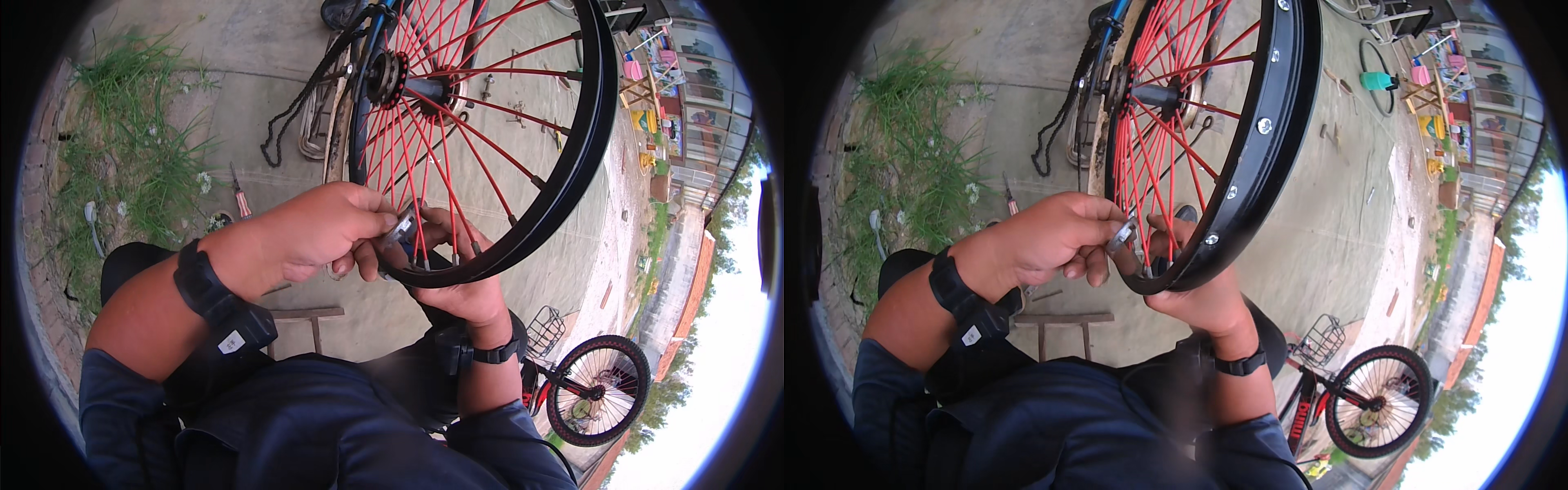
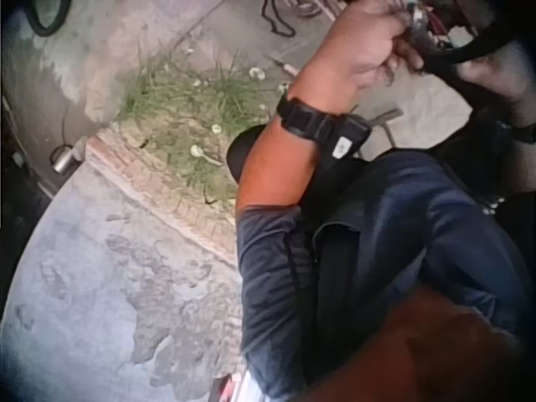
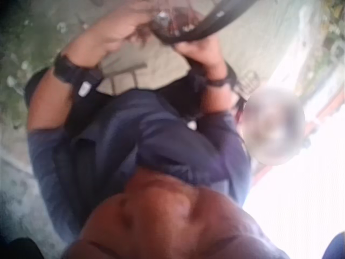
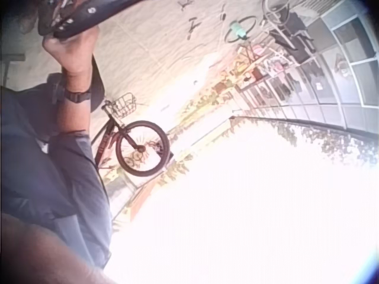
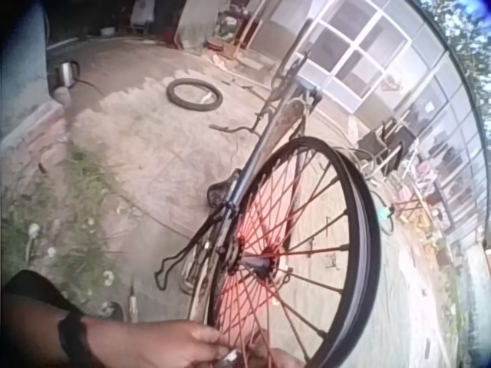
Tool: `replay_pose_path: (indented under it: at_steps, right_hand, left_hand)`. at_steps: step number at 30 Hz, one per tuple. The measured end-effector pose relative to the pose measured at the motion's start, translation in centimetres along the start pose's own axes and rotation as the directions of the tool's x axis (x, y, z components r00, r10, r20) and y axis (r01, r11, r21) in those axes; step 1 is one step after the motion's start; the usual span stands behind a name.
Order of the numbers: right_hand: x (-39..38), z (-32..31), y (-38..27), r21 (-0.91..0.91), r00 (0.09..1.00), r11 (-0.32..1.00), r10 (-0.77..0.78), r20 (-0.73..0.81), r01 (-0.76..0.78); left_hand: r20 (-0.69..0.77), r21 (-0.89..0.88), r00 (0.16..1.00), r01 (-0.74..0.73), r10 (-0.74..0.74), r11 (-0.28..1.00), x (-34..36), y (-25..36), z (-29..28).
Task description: The person uses a metal ring to press and adjust the rim of a bicycle wheel. They repeatedly rotate the wheel and apply pressure to different sections of the rim to correct its shape.
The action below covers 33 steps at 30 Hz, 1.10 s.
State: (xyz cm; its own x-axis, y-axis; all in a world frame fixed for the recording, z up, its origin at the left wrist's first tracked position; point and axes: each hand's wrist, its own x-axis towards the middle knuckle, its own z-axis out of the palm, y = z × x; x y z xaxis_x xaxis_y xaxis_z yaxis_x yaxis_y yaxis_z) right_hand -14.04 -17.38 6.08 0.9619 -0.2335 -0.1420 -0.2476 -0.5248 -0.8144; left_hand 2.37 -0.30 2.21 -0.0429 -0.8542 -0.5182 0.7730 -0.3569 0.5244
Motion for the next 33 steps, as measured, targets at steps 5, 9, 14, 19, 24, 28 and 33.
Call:
replay_pose_path:
  at_steps: [5,9,14,19,24,28,33]
  right_hand:
    - [-0.3,0.1,0.3,0.042,1.000,0.999,0.020,-0.010,-0.019]
    - [-0.3,0.2,0.6,0.068,1.000,0.998,0.004,-0.009,-0.003]
    - [-0.1,-0.2,0.3,-0.058,0.998,0.998,0.011,0.058,-0.007]
    - [-0.5,-0.3,0.7,-0.022,0.996,0.998,0.064,0.065,-0.063]
    - [-0.2,-0.2,0.5,0.021,0.994,0.997,0.074,0.076,-0.076]
    - [-0.3,-0.2,1.0,0.031,0.996,0.998,0.050,0.071,-0.052]
    - [-0.2,-0.5,0.6,0.007,0.993,0.998,0.064,0.099,-0.065]
  left_hand:
    - [0.024,-0.174,0.999,-0.021,0.026,0.984,-0.7,0.3,-0.1]
    - [0.168,-0.292,0.979,-0.065,0.118,0.954,-1.6,0.5,-0.8]
    - [0.365,-0.396,0.893,-0.107,0.264,0.912,-2.6,0.3,-1.7]
    - [0.406,-0.422,0.878,-0.068,0.255,0.904,-3.1,0.9,-1.4]
    - [0.400,-0.419,0.880,-0.075,0.258,0.905,-3.5,1.1,-1.3]
    - [0.397,-0.407,0.883,-0.075,0.251,0.910,-3.2,0.7,-1.6]
    - [0.199,-0.209,0.972,-0.083,0.125,0.974,-2.8,1.1,-1.4]
